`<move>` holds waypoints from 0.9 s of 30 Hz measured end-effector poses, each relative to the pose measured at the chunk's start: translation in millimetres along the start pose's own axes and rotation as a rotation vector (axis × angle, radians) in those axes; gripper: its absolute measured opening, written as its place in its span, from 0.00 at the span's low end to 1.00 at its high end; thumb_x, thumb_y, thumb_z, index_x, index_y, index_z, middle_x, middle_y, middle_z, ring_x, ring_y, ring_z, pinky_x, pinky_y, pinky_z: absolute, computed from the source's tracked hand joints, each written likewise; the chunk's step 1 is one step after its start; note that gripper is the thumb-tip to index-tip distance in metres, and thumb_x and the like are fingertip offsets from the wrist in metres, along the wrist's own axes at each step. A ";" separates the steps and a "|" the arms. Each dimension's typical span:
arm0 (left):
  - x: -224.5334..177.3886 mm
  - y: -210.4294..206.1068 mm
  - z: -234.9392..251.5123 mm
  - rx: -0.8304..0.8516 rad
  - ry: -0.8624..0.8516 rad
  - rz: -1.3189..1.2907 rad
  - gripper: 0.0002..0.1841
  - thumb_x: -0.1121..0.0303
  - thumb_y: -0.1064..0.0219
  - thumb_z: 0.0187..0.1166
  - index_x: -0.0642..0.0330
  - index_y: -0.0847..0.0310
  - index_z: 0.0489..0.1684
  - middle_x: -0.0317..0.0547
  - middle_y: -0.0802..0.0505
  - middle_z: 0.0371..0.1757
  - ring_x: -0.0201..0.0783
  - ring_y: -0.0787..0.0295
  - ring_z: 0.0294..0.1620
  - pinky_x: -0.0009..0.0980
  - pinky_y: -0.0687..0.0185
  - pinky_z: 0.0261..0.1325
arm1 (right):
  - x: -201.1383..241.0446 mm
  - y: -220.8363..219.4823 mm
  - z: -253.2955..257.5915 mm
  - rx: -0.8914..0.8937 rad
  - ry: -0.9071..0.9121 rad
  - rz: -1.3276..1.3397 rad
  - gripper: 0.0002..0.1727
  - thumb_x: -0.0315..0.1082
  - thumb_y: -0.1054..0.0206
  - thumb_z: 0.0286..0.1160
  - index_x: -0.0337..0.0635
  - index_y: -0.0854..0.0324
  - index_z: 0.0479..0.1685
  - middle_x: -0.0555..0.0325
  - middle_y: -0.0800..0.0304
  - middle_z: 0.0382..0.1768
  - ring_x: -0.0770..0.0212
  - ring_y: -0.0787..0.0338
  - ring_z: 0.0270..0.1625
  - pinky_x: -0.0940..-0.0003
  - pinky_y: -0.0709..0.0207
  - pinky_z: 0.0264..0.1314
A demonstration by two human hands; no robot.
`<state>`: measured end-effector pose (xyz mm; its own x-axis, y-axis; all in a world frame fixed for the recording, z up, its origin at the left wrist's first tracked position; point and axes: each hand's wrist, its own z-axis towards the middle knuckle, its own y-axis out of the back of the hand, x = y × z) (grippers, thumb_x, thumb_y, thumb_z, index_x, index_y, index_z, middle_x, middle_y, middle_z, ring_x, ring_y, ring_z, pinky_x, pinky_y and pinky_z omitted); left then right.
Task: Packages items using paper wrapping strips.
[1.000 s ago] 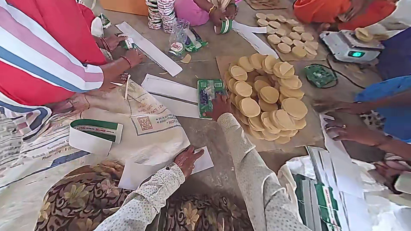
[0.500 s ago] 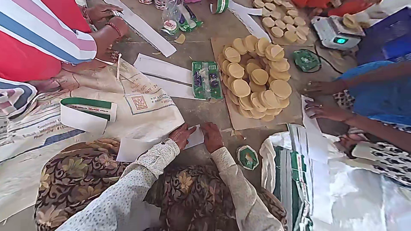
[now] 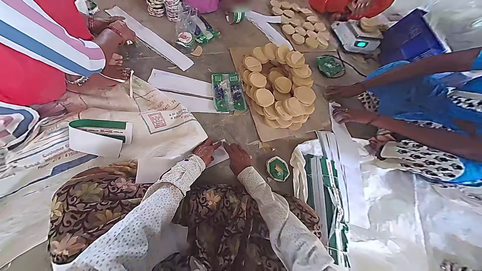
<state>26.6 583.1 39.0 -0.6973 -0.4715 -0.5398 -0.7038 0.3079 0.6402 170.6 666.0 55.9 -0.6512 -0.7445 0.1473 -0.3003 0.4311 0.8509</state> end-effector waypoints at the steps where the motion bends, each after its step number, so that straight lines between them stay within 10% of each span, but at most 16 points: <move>1: 0.2 -0.1 -0.3 -0.002 0.001 -0.001 0.42 0.77 0.29 0.75 0.41 0.42 0.93 0.68 0.37 0.88 0.67 0.27 0.80 0.59 0.30 0.79 | 3.6 -0.7 5.5 0.032 -0.005 -0.038 0.51 0.12 0.40 0.66 0.55 0.46 0.95 0.36 0.35 0.84 0.33 0.31 0.83 0.38 0.29 0.74; 9: -0.8 2.3 1.2 0.019 0.009 0.025 0.45 0.76 0.28 0.75 0.40 0.46 0.94 0.67 0.38 0.89 0.66 0.30 0.82 0.58 0.30 0.81 | -1.1 0.5 -38.7 0.051 -0.058 -0.013 0.38 0.20 0.29 0.64 0.40 0.28 0.83 0.37 0.41 0.89 0.33 0.41 0.89 0.26 0.45 0.82; 12: -2.0 1.7 -0.7 0.021 0.011 0.023 0.44 0.75 0.28 0.76 0.41 0.45 0.94 0.69 0.39 0.90 0.68 0.31 0.83 0.59 0.32 0.81 | 7.1 2.8 -18.2 -0.031 -0.072 0.032 0.53 0.16 0.30 0.58 0.47 0.45 0.94 0.39 0.53 0.94 0.34 0.48 0.93 0.28 0.45 0.84; 16: -1.5 1.5 -1.0 -0.009 0.006 0.038 0.43 0.76 0.28 0.75 0.41 0.43 0.94 0.67 0.34 0.86 0.65 0.29 0.81 0.58 0.31 0.81 | 4.9 -27.5 -6.8 -0.002 -0.015 -0.010 0.60 0.14 0.32 0.59 0.55 0.59 0.98 0.39 0.74 0.97 0.33 0.74 0.97 0.20 0.72 0.88; 23: -3.2 1.3 2.8 0.017 0.021 0.124 0.44 0.72 0.28 0.77 0.41 0.46 0.95 0.66 0.34 0.86 0.65 0.29 0.81 0.56 0.29 0.80 | -25.7 -7.9 -62.7 0.185 0.065 0.062 0.24 0.32 0.36 0.82 0.48 0.19 0.77 0.53 0.55 0.97 0.39 0.65 0.98 0.25 0.72 0.90; 27: -2.6 0.7 5.2 0.036 0.044 0.108 0.43 0.70 0.28 0.78 0.39 0.47 0.95 0.67 0.36 0.88 0.67 0.28 0.80 0.59 0.28 0.79 | -103.0 48.7 -34.0 -0.243 -0.202 0.136 0.30 0.29 0.38 0.78 0.44 0.27 0.84 0.36 0.35 0.87 0.35 0.39 0.90 0.35 0.49 0.90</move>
<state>27.2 588.8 38.0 -0.7630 -0.4698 -0.4440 -0.6302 0.3875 0.6729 246.8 746.3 99.3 -0.8058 -0.5624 0.1853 -0.0424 0.3669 0.9293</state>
